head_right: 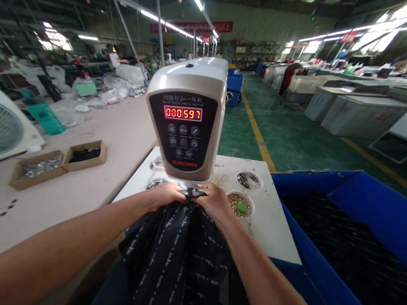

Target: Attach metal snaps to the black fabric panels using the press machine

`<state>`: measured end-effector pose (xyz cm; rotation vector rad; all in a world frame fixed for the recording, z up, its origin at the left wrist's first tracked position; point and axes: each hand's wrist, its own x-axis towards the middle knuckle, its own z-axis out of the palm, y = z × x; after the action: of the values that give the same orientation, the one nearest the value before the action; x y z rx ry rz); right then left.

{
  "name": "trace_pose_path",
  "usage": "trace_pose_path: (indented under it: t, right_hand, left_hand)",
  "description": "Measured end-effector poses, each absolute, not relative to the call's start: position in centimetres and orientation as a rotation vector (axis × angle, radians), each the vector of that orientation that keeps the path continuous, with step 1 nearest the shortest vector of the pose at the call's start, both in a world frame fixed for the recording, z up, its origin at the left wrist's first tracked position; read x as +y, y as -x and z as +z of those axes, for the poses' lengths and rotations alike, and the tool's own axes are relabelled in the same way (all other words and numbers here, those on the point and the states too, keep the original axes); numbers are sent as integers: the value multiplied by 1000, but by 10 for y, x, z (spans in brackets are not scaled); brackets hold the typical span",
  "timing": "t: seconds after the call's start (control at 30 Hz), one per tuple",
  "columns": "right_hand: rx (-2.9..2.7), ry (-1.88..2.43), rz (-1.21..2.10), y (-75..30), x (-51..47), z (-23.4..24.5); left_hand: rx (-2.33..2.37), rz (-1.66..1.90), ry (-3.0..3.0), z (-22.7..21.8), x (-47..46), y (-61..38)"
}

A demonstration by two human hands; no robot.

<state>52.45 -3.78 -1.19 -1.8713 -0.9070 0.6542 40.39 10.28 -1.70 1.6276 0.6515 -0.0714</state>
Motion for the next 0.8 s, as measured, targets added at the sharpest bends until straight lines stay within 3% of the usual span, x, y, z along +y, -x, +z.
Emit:
trace_pose_path:
  t: [0.33,0.8]
  right_hand:
    - [-950,1905,631,-518,-51,-13]
    - [-612,1429,1270,-450,-92,-24]
  left_hand:
    - [663,-67,-1613,-16,90,-395]
    - [685,-92,-1398,-17,39,-300]
